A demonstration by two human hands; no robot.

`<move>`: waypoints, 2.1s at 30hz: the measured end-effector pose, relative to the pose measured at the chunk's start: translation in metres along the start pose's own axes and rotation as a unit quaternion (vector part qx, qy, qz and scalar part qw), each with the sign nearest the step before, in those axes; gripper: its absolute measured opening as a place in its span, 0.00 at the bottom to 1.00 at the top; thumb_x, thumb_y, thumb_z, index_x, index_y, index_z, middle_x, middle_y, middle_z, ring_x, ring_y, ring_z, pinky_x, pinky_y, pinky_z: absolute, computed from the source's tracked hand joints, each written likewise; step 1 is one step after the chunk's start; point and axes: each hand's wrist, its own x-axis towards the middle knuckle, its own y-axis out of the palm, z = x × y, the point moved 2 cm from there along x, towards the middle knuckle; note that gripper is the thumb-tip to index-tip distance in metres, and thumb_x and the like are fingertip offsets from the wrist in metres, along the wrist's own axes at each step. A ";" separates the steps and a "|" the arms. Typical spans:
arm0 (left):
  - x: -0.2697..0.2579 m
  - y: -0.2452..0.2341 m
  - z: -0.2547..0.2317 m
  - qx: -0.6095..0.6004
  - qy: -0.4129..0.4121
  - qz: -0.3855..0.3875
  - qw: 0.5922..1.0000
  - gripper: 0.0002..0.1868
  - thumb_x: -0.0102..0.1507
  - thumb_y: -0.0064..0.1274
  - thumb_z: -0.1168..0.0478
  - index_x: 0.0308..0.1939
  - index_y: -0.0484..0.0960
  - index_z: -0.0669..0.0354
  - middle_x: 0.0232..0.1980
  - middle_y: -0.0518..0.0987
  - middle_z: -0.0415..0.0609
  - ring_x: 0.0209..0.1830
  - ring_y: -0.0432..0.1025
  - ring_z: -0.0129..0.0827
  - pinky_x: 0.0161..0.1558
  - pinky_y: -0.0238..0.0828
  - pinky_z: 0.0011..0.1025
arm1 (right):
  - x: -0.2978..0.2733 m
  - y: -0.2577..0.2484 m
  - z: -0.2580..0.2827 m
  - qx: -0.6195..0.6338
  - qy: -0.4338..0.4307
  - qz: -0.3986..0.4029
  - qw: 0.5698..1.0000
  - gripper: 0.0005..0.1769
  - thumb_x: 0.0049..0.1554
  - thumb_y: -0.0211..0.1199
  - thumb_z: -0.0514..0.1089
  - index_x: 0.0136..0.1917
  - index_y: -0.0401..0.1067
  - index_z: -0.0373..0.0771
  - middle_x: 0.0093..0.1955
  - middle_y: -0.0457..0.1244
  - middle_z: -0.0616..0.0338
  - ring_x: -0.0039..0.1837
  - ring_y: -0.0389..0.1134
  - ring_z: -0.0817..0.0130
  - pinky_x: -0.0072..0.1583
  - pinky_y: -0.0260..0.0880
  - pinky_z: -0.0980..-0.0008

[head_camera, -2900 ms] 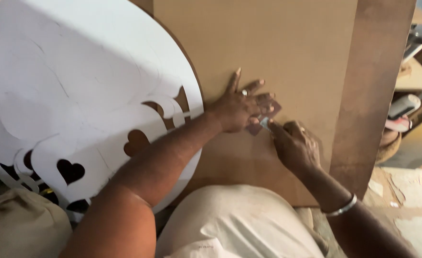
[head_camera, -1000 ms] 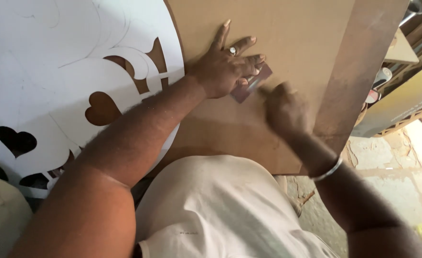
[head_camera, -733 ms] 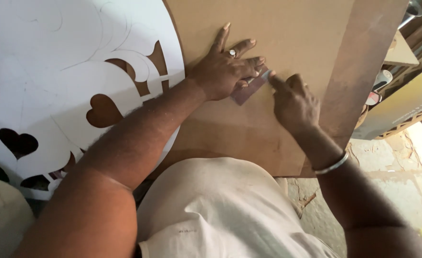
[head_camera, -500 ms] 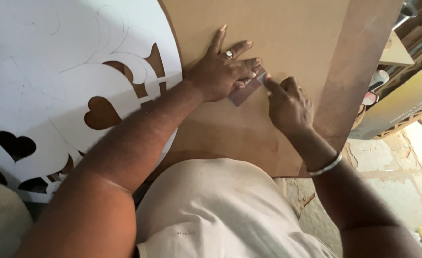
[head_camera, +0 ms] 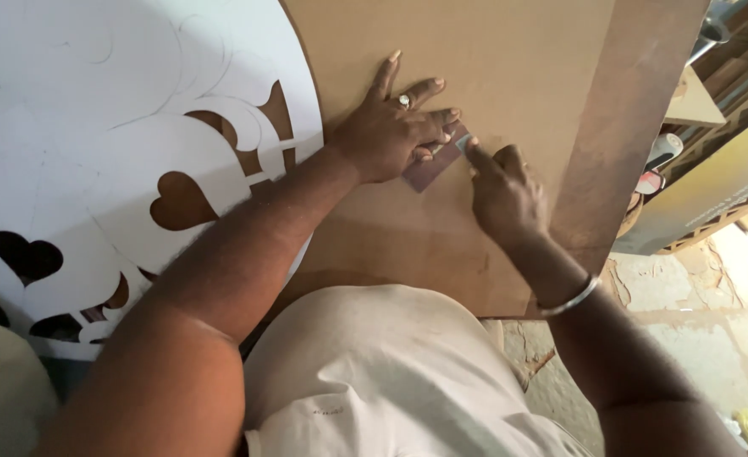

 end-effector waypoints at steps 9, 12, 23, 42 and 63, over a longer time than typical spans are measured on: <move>-0.001 0.002 -0.001 0.000 -0.005 0.017 1.000 0.19 0.61 0.61 0.52 0.56 0.84 0.44 0.70 0.74 0.32 0.80 0.54 0.37 0.76 0.26 0.68 | -0.007 -0.025 0.026 0.026 -0.018 0.019 0.999 0.21 0.58 0.63 0.41 0.64 0.77 0.52 0.46 0.63 0.54 0.46 0.69 0.54 0.44 0.70 0.53; 0.002 -0.002 -0.001 0.015 0.003 0.014 1.000 0.17 0.62 0.60 0.53 0.56 0.84 0.44 0.71 0.73 0.31 0.80 0.54 0.38 0.76 0.26 0.69 | 0.001 -0.022 0.011 0.015 -0.028 -0.005 0.999 0.20 0.59 0.62 0.41 0.63 0.77 0.55 0.46 0.64 0.56 0.47 0.69 0.55 0.45 0.71 0.53; 0.001 -0.006 -0.005 0.023 0.004 -0.016 1.000 0.24 0.63 0.58 0.53 0.64 0.81 0.43 0.71 0.73 0.33 0.78 0.56 0.37 0.77 0.29 0.69 | 0.005 -0.019 0.012 0.018 0.024 -0.005 1.000 0.21 0.57 0.59 0.43 0.64 0.76 0.55 0.47 0.65 0.53 0.46 0.69 0.51 0.46 0.71 0.50; 0.004 -0.011 -0.005 -0.004 -0.015 0.023 1.000 0.22 0.61 0.58 0.51 0.60 0.81 0.45 0.70 0.72 0.33 0.79 0.53 0.36 0.76 0.27 0.68 | 0.007 -0.025 0.014 0.008 -0.046 -0.001 0.999 0.23 0.56 0.60 0.41 0.64 0.75 0.56 0.43 0.63 0.55 0.42 0.69 0.55 0.42 0.71 0.53; -0.002 0.001 -0.002 0.012 -0.003 0.011 1.000 0.23 0.64 0.56 0.51 0.63 0.79 0.43 0.71 0.73 0.33 0.78 0.55 0.40 0.74 0.32 0.71 | -0.003 0.009 0.000 -0.061 -0.027 0.069 0.995 0.22 0.57 0.60 0.42 0.65 0.74 0.54 0.48 0.64 0.51 0.46 0.69 0.51 0.44 0.70 0.49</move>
